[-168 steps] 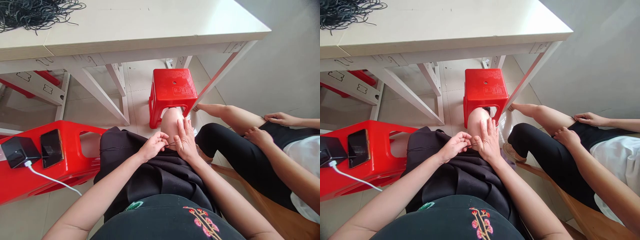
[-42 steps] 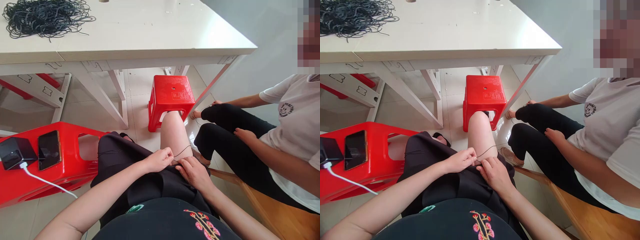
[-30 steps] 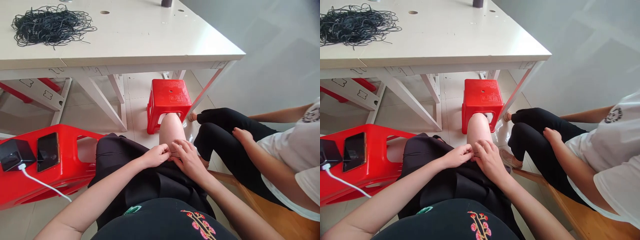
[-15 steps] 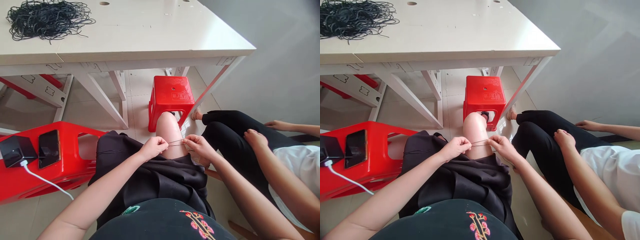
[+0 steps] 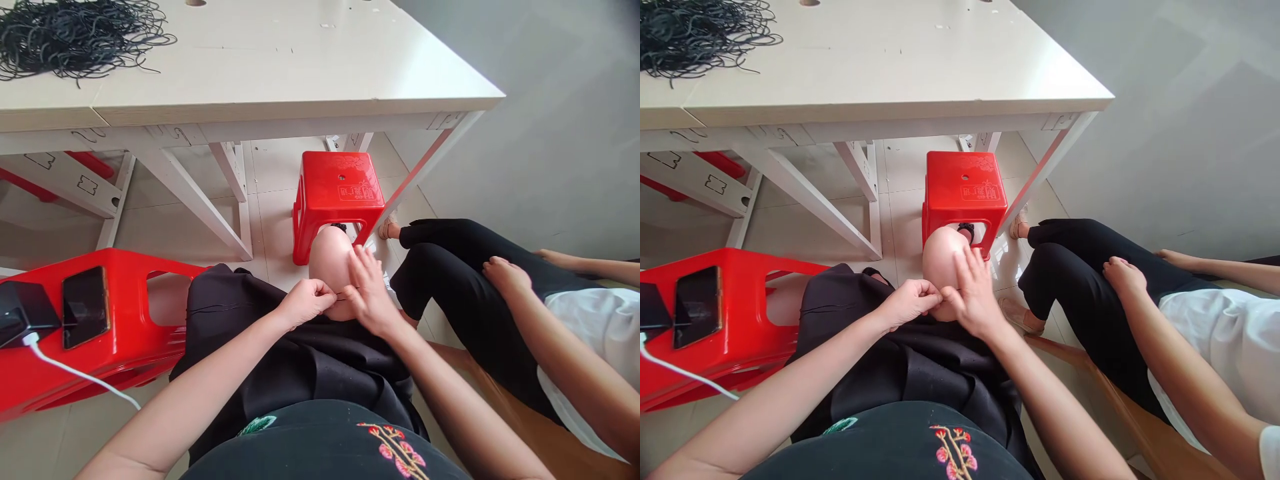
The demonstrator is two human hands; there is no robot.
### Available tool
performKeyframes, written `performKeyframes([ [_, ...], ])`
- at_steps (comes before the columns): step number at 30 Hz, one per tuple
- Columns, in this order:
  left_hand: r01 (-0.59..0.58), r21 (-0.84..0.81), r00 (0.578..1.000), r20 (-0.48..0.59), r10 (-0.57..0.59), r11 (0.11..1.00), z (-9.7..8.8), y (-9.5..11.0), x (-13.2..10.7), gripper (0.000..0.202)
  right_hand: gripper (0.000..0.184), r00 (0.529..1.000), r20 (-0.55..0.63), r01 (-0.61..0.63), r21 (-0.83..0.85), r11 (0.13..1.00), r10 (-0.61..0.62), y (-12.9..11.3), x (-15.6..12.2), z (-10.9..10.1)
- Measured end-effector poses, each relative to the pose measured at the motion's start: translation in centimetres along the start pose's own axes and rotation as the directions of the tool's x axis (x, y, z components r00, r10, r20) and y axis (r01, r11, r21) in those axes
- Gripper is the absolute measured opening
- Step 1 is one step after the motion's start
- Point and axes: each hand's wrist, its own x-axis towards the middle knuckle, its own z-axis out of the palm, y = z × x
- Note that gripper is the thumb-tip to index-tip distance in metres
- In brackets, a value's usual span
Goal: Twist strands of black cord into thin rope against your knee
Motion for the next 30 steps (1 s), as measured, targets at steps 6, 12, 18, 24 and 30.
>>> performKeyframes([
  [6,-0.001,-0.050,1.000,0.004,0.002,0.999,-0.5,-0.6,0.4,0.026,0.067,1.000,-0.008,-0.001,-0.149,0.989,0.000,-2.1,0.4,3.1],
  [12,0.002,-0.088,1.000,0.028,0.000,0.996,-0.6,-1.2,0.4,0.023,0.064,1.000,-0.016,-0.004,-0.150,0.989,0.002,-1.3,0.2,2.9],
  [18,-0.044,-0.010,0.999,0.014,0.044,0.999,-0.9,-1.6,0.3,0.025,0.065,1.000,-0.004,0.004,-0.174,0.985,-0.005,-2.0,-0.1,2.9],
  [24,-0.028,-0.048,0.999,0.030,0.029,0.998,-1.0,-1.3,0.2,0.026,0.065,1.000,-0.014,0.007,-0.216,0.976,-0.010,-2.1,0.0,2.8],
  [30,-0.034,-0.044,0.999,0.017,0.035,0.998,-1.3,-1.4,0.0,0.018,0.066,0.999,-0.004,-0.046,-0.191,0.980,0.046,-2.2,-0.1,2.7],
])
